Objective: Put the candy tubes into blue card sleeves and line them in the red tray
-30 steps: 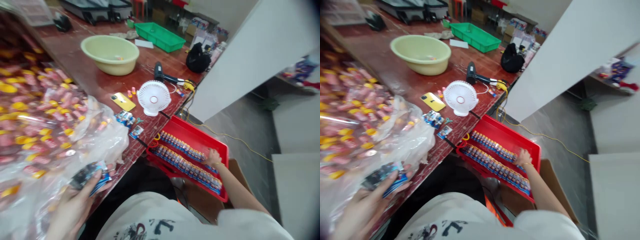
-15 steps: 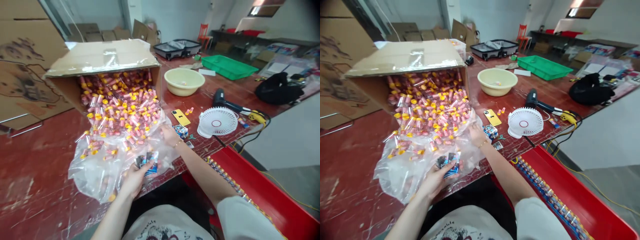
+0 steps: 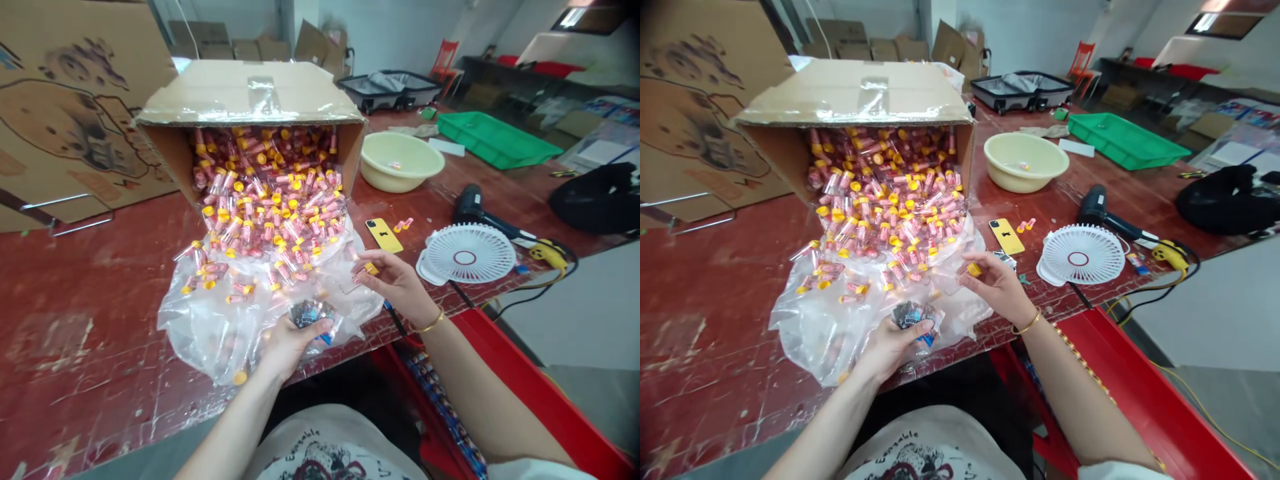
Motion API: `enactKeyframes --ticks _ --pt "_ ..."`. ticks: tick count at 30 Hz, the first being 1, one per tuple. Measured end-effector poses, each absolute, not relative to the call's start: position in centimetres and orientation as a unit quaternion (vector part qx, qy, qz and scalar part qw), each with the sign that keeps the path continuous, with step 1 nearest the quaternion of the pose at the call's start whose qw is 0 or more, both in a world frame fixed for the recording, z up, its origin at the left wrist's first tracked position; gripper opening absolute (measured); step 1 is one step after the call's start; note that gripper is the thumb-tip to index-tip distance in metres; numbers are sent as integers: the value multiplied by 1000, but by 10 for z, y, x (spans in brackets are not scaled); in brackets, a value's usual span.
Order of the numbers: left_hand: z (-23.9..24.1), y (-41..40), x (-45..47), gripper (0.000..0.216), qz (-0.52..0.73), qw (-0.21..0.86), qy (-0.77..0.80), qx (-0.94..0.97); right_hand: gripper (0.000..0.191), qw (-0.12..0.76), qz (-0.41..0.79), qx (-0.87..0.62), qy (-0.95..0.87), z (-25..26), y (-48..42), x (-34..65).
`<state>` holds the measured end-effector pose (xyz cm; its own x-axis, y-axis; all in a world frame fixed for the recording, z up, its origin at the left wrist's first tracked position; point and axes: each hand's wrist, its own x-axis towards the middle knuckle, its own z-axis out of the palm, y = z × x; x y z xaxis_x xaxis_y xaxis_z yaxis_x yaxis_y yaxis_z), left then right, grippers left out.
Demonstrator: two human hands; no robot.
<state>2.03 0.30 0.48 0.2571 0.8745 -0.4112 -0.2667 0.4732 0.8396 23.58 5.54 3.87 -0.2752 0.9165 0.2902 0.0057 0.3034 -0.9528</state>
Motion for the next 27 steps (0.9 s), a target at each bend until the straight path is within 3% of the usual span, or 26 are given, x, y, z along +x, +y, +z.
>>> enactKeyframes --ticks 4,11,27 --pt "6 2 24 35 371 730 458 346 31 519 448 -369 -627 49 50 227" --pt "7 3 30 29 372 681 479 411 21 455 287 -405 -739 58 42 225" --pt "-2 6 23 28 410 647 511 389 14 416 226 -362 -803 83 37 211"
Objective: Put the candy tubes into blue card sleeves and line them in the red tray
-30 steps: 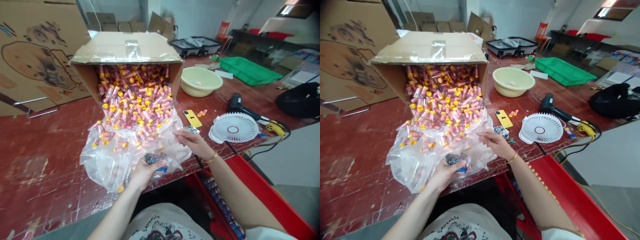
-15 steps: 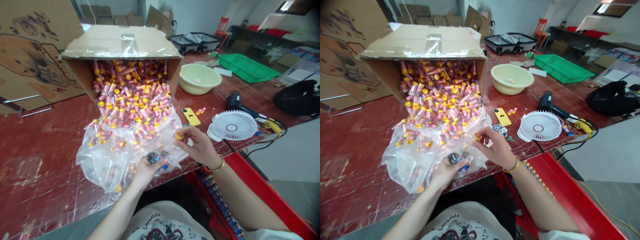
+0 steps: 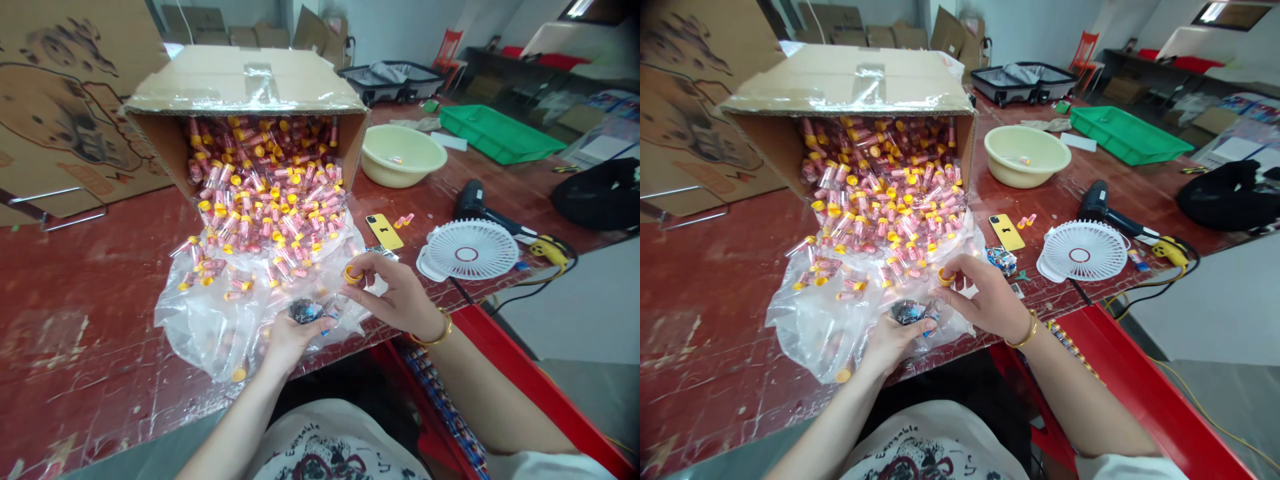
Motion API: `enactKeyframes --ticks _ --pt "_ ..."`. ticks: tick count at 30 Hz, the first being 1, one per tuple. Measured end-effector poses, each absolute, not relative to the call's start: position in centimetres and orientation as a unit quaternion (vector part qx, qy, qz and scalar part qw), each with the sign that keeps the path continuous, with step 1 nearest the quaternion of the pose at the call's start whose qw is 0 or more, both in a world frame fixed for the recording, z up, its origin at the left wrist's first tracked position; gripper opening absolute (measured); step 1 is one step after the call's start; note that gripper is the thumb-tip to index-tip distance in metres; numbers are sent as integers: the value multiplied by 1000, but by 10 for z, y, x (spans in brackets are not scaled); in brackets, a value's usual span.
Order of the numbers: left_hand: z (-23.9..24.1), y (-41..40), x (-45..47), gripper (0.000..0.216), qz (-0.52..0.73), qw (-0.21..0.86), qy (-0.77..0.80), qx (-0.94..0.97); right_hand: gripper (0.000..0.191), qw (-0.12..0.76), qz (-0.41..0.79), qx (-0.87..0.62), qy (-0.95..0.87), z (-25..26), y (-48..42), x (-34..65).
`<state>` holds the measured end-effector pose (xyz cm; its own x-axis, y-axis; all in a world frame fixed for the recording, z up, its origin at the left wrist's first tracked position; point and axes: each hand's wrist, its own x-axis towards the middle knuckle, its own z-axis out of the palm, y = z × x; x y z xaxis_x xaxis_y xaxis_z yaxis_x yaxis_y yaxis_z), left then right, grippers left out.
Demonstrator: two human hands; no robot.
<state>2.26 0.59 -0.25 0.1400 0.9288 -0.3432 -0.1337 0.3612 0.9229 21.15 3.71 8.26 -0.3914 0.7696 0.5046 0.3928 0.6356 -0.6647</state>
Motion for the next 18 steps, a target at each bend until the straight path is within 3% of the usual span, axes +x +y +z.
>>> enactKeyframes --ticks 4,11,13,16,18 --pt "-3 5 25 30 407 630 516 414 16 401 262 -368 -797 76 41 208" --pt "8 1 36 42 409 751 445 266 27 438 548 -382 -601 36 44 206" --pt "16 2 40 45 411 777 429 206 37 426 529 -359 -640 26 33 204" --pt "26 5 46 47 417 790 420 159 77 404 452 -373 -702 13 13 196" --pt "29 7 48 50 413 792 420 158 81 426 400 -418 -696 5 4 190"
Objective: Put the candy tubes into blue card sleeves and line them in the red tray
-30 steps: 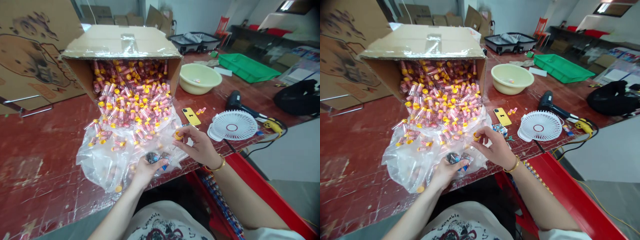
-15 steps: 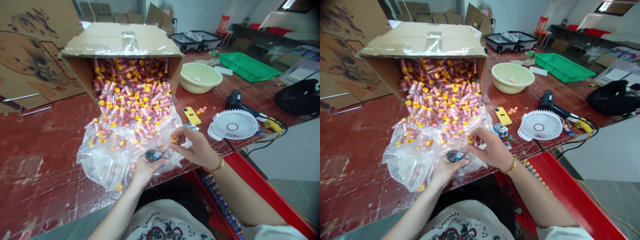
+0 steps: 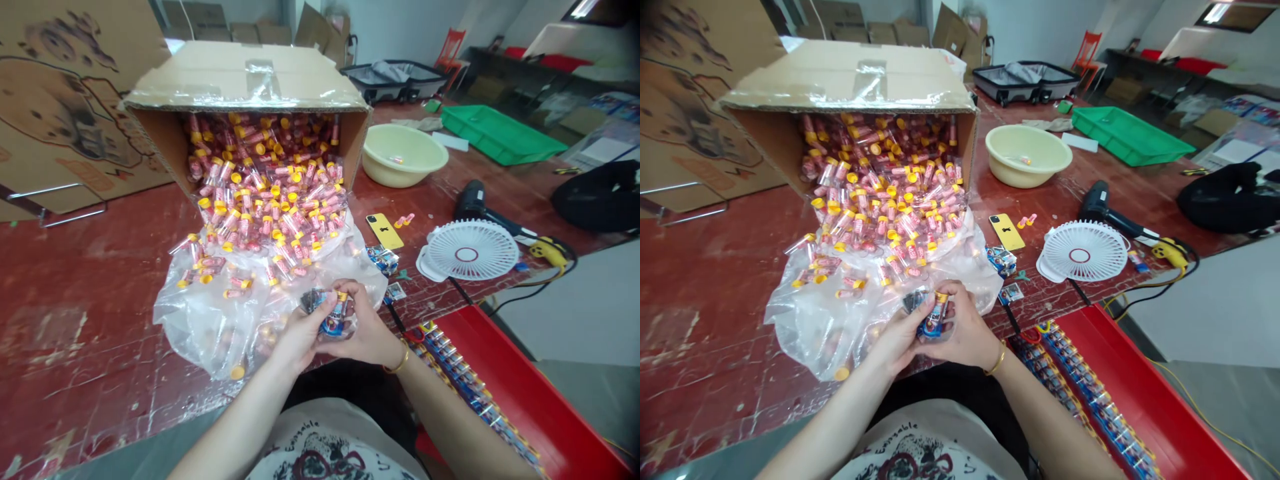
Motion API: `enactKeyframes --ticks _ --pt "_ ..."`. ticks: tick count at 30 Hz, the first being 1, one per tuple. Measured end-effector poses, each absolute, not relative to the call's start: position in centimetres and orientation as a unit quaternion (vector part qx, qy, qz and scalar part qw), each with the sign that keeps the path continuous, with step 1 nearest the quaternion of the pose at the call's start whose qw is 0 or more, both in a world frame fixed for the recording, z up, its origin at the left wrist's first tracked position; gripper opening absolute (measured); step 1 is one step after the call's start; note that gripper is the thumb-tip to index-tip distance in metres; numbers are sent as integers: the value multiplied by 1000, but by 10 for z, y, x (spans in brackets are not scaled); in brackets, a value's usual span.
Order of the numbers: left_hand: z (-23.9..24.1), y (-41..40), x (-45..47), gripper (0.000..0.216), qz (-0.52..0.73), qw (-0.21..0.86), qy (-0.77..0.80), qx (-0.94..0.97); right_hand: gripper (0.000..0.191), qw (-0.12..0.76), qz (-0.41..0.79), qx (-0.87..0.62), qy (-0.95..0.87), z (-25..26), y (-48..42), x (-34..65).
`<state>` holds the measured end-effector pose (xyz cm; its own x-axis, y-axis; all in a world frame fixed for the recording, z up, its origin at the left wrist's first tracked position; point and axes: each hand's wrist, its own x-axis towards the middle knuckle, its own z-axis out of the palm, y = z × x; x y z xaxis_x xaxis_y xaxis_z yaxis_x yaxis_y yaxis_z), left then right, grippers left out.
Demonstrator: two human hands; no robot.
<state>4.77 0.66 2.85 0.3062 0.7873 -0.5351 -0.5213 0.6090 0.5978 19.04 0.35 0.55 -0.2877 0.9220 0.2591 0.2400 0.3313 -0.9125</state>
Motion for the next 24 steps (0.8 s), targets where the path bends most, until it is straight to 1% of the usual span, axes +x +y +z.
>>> enactKeyframes --ticks 2,4,8,14,16,19,22,24 --pt "27 6 47 54 402 796 421 167 69 453 373 -440 -680 1 0 186" --pt "23 4 44 52 388 799 423 180 62 465 370 -439 -674 0 0 184" --pt "19 -1 42 42 396 800 407 193 61 481 378 -423 -669 2 1 183" --pt "24 -3 47 43 407 801 396 187 60 501 414 -394 -650 0 -5 185" --pt "23 -2 48 43 406 798 402 194 61 500 413 -396 -650 -2 -5 187" --pt "22 -2 49 44 396 787 417 221 62 486 376 -426 -664 -1 -6 189" --pt "24 -6 54 49 381 779 430 251 62 450 320 -491 -674 1 -12 200" --pt "26 -10 59 53 370 778 439 256 64 412 274 -556 -668 0 -20 224"
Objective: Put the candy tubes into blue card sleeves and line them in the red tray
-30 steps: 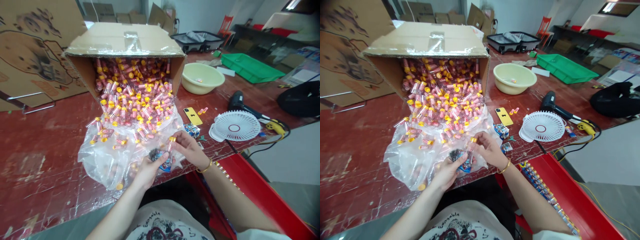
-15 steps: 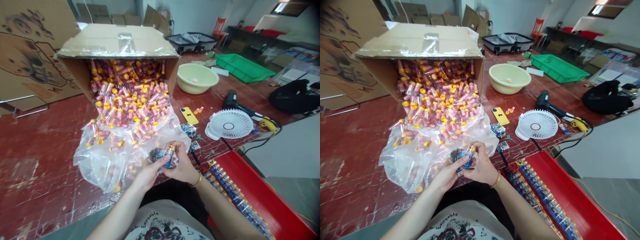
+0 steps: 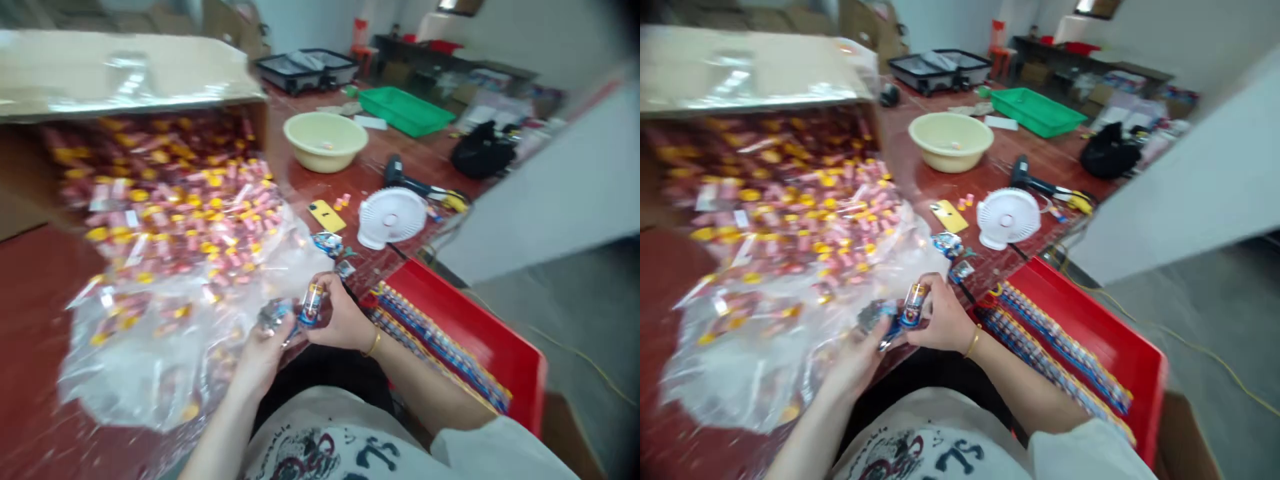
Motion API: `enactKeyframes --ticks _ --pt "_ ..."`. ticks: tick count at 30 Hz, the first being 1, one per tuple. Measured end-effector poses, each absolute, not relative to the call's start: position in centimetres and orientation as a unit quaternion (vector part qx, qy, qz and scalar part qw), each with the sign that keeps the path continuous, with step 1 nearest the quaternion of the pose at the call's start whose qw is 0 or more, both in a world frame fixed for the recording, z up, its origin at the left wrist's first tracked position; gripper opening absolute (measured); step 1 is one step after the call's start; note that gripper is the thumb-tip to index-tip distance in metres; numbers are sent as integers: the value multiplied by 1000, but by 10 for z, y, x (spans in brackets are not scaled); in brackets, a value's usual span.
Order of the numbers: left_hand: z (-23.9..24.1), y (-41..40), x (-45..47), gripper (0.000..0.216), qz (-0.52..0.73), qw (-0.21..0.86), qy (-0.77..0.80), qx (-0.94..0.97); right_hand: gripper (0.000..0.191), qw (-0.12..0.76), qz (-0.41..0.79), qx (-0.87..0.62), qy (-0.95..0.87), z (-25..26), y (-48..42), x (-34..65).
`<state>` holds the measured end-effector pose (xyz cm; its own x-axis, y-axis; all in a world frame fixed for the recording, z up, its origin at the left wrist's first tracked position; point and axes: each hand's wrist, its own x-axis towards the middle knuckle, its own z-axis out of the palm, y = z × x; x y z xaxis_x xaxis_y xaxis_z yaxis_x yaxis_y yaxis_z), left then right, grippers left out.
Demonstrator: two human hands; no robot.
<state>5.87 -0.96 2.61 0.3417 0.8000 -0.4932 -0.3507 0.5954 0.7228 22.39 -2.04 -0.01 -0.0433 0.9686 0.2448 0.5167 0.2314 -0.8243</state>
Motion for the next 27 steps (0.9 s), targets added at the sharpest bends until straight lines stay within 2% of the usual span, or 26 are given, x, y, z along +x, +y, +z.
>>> enactKeyframes --ticks 4,9,14,17,21,24,27 --pt "22 -6 68 57 314 765 482 289 61 320 194 -743 -555 -23 -70 336" --pt "12 -2 82 68 282 722 532 341 54 151 134 -932 -302 -74 -212 492" --pt "17 -7 93 47 291 702 551 345 49 39 165 -967 -189 -138 -297 544" --pt "26 -10 101 41 289 689 571 340 48 2 188 -967 -171 -173 -305 548" --pt "33 -12 113 43 297 688 581 318 58 -16 205 -963 -176 -205 -296 556" --pt "32 -10 116 44 295 692 587 299 68 3 208 -958 -196 -205 -297 562" --pt "30 -9 110 55 311 687 576 314 75 33 189 -955 -227 -181 -304 563"
